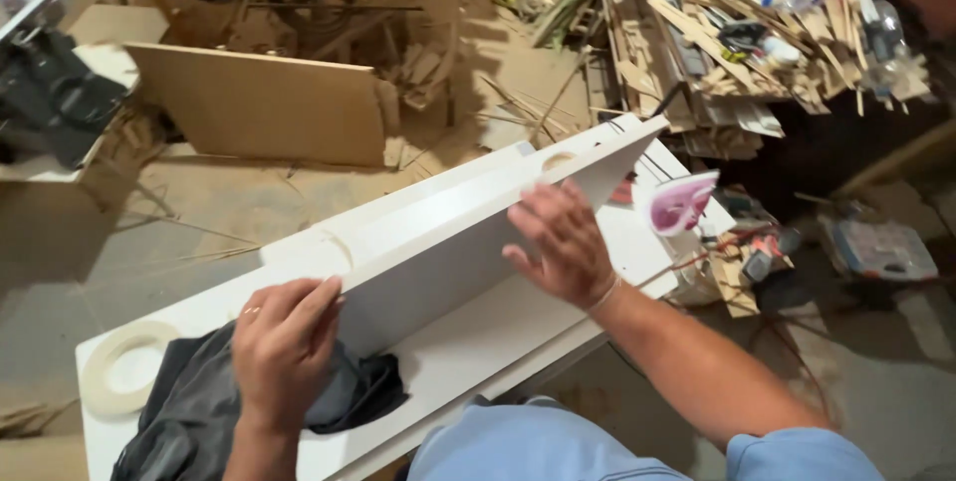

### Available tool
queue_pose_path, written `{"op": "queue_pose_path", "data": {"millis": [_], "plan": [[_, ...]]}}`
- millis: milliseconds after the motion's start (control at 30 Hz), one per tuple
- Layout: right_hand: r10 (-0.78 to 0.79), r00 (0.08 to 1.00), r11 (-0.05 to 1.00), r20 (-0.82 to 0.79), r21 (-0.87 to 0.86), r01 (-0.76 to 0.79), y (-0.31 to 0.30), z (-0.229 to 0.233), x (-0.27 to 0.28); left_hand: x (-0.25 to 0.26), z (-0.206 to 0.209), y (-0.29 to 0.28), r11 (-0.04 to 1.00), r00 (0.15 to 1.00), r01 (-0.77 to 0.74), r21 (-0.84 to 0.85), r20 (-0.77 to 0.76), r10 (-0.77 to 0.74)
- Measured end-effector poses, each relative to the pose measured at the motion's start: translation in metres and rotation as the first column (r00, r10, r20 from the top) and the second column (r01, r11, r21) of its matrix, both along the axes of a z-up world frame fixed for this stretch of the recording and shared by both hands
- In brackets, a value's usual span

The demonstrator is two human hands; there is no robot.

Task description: Apply heat-activated edge banding to the edge of a board using an iron and finish the edges.

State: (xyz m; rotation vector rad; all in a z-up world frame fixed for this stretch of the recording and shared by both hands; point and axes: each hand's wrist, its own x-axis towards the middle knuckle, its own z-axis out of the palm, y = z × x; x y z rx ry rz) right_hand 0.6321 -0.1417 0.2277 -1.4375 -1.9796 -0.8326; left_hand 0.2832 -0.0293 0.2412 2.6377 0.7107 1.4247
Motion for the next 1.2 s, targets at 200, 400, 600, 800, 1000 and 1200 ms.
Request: {"op": "queue_pose_path", "data": {"millis": [200, 400, 600, 800, 1000, 1200], "plan": [[-0.367, 0.925, 0.678, -0.093, -0.708, 0.198, -0.054, -0.167, 0.103, 0.000, 0.002, 0.001, 0.998, 0.996, -0.044, 0.034, -0.082, 0.046], [-0.469, 0.810, 0.153, 0.352, -0.871, 0.467, -0.079, -0.260, 0.191, 0.002, 0.010, 0.003, 0.981, 0.924, -0.180, 0.075, -0.329, 0.195], [-0.397, 0.908, 0.223, 0.137, -0.945, 0.240, -0.071, -0.242, 0.198, 0.034, 0.018, 0.002, 0.953, 0.815, -0.289, 0.094, -0.499, 0.296], [-0.486, 0.857, 0.305, -0.172, -0.952, -0.018, -0.066, -0.268, 0.219, 0.096, 0.025, -0.011, 0.941, 0.789, -0.337, 0.010, -0.543, 0.288], [-0.532, -0.367, 0.676, -0.763, -0.121, -0.727, -0.081, -0.246, 0.226, 0.151, 0.026, -0.018, 0.940, 0.789, -0.341, 0.009, -0.541, 0.291], [-0.500, -0.798, 0.722, -0.337, 0.347, -0.599, -0.083, -0.180, 0.221, 0.189, 0.032, -0.022, 0.933, 0.771, -0.361, -0.010, -0.565, 0.292]]}}
